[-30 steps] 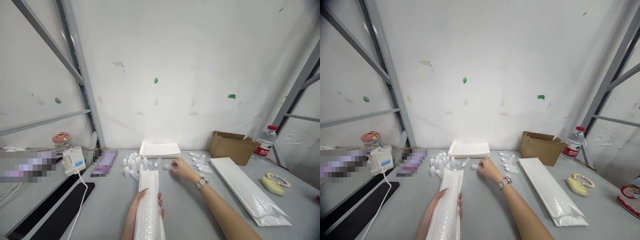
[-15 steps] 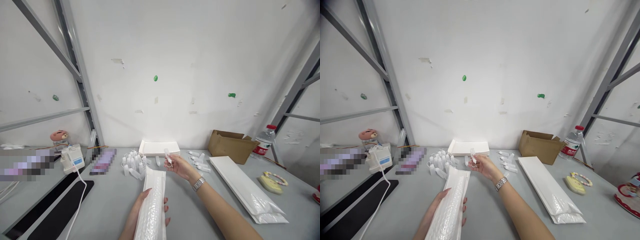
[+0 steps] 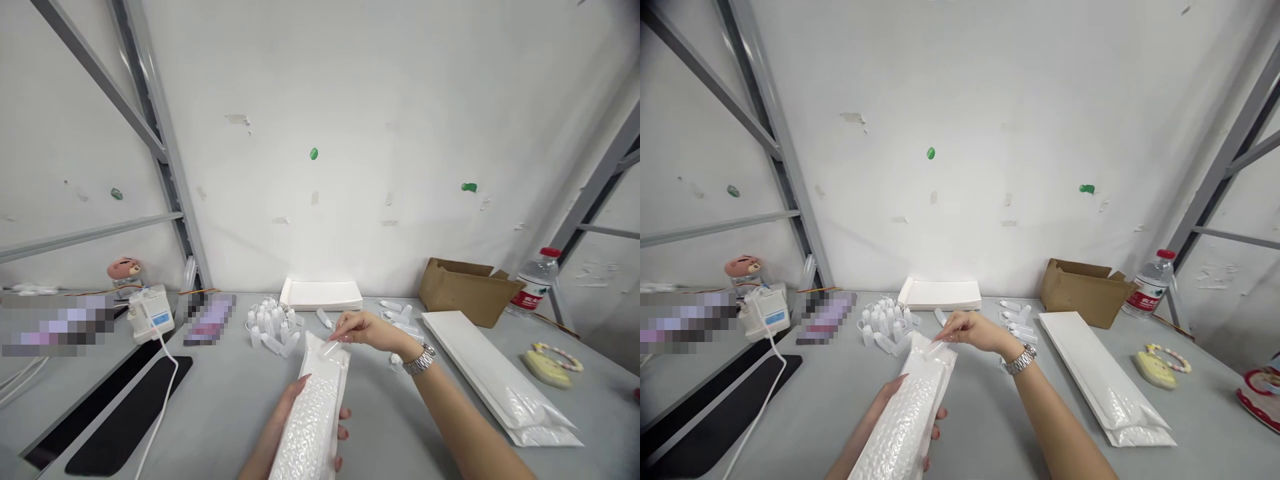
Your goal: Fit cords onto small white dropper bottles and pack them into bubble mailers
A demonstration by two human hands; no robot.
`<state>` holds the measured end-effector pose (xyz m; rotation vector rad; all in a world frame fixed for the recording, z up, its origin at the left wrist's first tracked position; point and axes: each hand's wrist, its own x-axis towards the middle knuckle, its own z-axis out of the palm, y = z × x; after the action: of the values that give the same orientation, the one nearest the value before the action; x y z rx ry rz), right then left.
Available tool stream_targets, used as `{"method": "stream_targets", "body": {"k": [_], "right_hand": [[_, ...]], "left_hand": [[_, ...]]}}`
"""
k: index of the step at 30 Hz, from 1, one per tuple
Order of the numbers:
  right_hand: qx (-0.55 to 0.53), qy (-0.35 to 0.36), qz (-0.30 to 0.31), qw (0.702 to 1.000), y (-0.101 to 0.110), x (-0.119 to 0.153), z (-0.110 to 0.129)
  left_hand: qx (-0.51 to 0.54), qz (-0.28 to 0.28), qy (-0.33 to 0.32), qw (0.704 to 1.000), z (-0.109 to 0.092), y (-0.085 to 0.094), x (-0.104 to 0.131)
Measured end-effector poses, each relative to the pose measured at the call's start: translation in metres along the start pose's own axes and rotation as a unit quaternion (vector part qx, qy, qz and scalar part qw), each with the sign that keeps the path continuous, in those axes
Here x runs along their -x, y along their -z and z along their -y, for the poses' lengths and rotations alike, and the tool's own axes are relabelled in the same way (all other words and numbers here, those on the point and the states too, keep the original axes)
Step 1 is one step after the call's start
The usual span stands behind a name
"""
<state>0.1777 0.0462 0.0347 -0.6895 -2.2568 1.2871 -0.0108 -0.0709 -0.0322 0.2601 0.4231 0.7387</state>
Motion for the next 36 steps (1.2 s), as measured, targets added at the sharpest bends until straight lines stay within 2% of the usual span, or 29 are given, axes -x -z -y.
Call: {"method": "stream_targets", "body": {"k": [3, 6, 9, 13, 16, 21, 24, 28, 30, 33, 36], "right_hand": [[0.029, -0.009, -0.032, 0.999, 0.007, 0.005, 0.003], [0.028, -0.016, 0.0, 0.999, 0.005, 0.005, 0.003], [-0.037, -0.032, 0.014, 0.999, -0.008, -0.002, 0.0], [-0.153, -0.041, -0.079, 0.984, -0.031, -0.013, -0.002], [-0.148, -0.066, -0.112, 0.98, -0.045, -0.018, 0.0], [-0.106, -0.053, -0.044, 0.992, -0.055, -0.017, 0.005], [-0.112, -0.043, 0.024, 0.992, -0.052, -0.014, 0.003], [-0.12, -0.067, 0.131, 0.982, -0.045, -0.009, -0.002], [-0.13, -0.059, 0.16, 0.977, -0.044, -0.008, -0.002], [-0.153, -0.037, 0.162, 0.974, -0.047, -0.007, 0.003], [-0.166, -0.012, 0.079, 0.983, -0.048, -0.009, 0.01]], "left_hand": [[-0.02, 0.003, -0.005, 1.0, 0.0, 0.002, 0.0], [-0.034, 0.02, -0.012, 0.999, 0.002, 0.004, 0.001], [-0.04, 0.021, -0.014, 0.999, 0.002, 0.004, 0.0], [-0.046, 0.005, -0.015, 0.999, 0.0, 0.001, -0.001], [-0.041, -0.012, -0.046, 0.998, 0.0, -0.001, -0.001], [-0.04, -0.021, -0.06, 0.997, 0.005, -0.003, 0.002], [-0.057, -0.023, -0.046, 0.997, 0.007, -0.004, 0.003], [-0.089, -0.009, -0.024, 0.996, 0.008, -0.001, 0.004], [-0.095, -0.006, -0.004, 0.995, 0.009, 0.002, 0.004], [-0.083, -0.006, 0.002, 0.997, 0.009, 0.005, 0.002], [-0.052, -0.002, -0.028, 0.998, 0.006, 0.004, 0.0]]}}
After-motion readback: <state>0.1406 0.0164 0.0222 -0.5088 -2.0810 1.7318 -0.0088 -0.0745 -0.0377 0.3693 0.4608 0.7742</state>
